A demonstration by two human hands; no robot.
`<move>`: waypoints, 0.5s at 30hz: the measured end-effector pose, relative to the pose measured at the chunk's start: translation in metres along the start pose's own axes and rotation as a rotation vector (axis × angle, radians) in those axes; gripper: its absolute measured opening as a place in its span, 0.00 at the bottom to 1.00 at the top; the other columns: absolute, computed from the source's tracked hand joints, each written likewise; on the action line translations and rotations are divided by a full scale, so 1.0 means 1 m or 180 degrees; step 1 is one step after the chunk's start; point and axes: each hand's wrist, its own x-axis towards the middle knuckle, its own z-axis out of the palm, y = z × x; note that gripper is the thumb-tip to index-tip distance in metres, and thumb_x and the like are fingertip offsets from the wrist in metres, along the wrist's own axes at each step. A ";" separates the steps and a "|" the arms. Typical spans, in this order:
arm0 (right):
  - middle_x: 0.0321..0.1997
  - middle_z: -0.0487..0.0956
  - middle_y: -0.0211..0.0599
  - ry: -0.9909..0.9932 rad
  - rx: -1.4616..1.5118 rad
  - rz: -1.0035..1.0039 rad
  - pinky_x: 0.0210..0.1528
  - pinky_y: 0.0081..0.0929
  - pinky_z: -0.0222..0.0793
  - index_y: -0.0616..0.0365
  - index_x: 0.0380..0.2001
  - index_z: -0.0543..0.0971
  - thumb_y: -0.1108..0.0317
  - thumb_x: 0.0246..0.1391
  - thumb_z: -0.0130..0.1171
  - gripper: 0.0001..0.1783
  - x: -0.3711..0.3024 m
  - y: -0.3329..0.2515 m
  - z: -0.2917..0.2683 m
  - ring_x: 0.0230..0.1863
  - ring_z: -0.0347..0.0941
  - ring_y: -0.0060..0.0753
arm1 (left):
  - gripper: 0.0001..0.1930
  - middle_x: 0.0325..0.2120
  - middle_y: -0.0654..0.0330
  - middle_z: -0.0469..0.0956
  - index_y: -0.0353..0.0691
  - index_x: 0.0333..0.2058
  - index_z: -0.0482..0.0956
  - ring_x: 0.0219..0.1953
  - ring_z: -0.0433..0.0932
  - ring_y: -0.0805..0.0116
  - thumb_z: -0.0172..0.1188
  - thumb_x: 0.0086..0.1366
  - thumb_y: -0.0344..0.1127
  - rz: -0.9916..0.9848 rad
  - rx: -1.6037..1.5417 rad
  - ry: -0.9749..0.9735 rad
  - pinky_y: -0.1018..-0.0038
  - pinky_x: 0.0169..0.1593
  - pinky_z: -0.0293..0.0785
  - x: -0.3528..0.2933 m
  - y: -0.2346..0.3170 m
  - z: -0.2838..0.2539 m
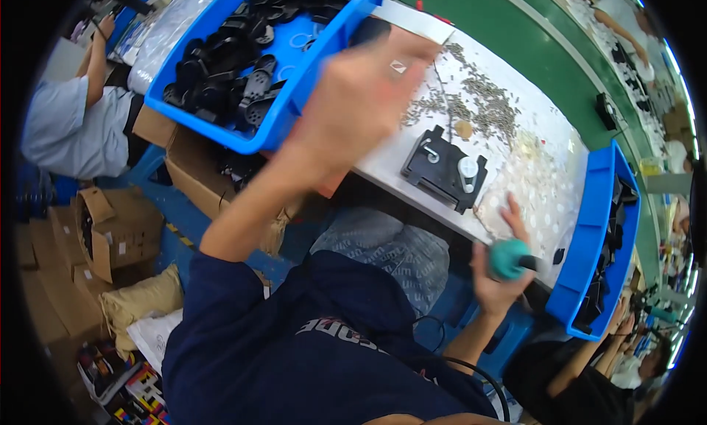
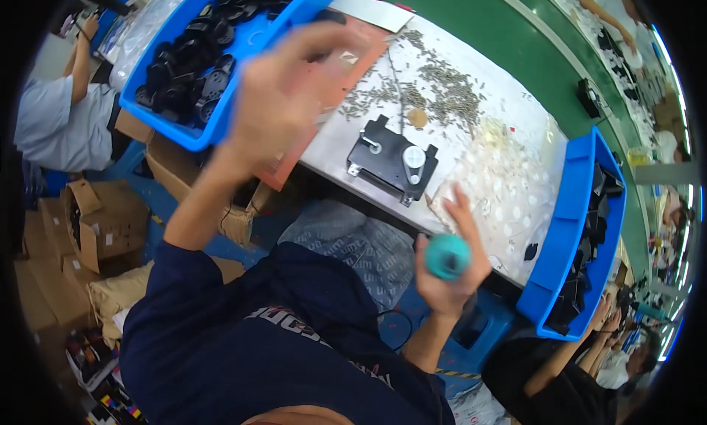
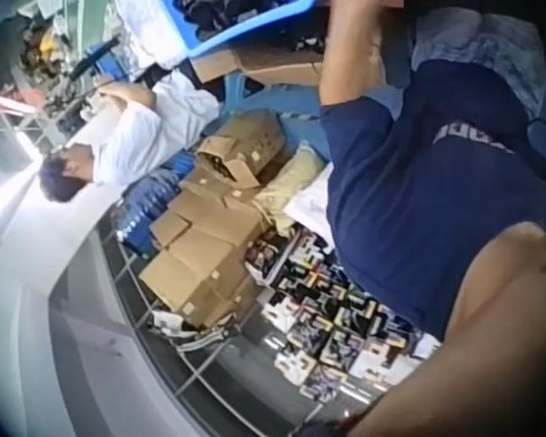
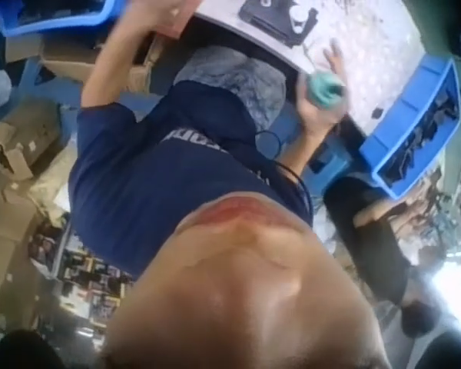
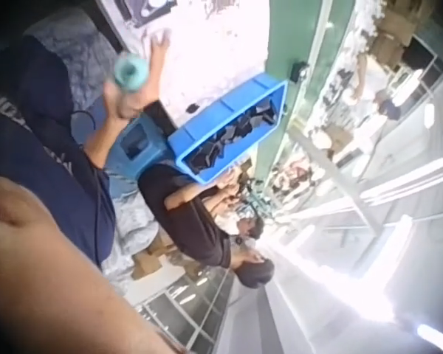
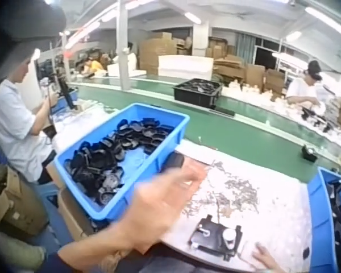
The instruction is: Assembling small electronic components using an electric screwdriver at a factory workstation.
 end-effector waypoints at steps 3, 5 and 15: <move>0.59 0.69 0.56 0.0375 0.0527 0.0415 0.29 0.16 0.67 0.67 0.47 0.73 0.83 0.38 0.58 0.26 -0.010 0.007 -0.004 0.29 0.71 0.25 | 0.12 0.27 0.53 0.82 0.37 0.38 0.80 0.32 0.82 0.62 0.59 0.60 0.38 -0.1286 0.1862 -0.0439 0.70 0.40 0.75 0.014 -0.027 -0.078; 0.61 0.68 0.54 0.0431 0.0674 0.0388 0.18 0.08 0.61 0.67 0.47 0.72 0.84 0.39 0.58 0.26 -0.010 0.007 -0.002 0.15 0.64 0.12 | 0.14 0.24 0.54 0.81 0.39 0.36 0.82 0.29 0.81 0.58 0.61 0.57 0.43 -0.1680 0.2876 -0.1072 0.67 0.39 0.75 0.010 -0.053 -0.116; 0.52 0.75 0.53 0.0483 0.0731 0.0703 0.49 0.28 0.68 0.71 0.42 0.74 0.82 0.38 0.62 0.22 -0.019 0.010 0.005 0.45 0.75 0.35 | 0.12 0.27 0.55 0.81 0.38 0.33 0.81 0.27 0.81 0.62 0.67 0.50 0.35 -0.1560 0.2469 -0.1006 0.70 0.35 0.76 0.001 -0.077 -0.123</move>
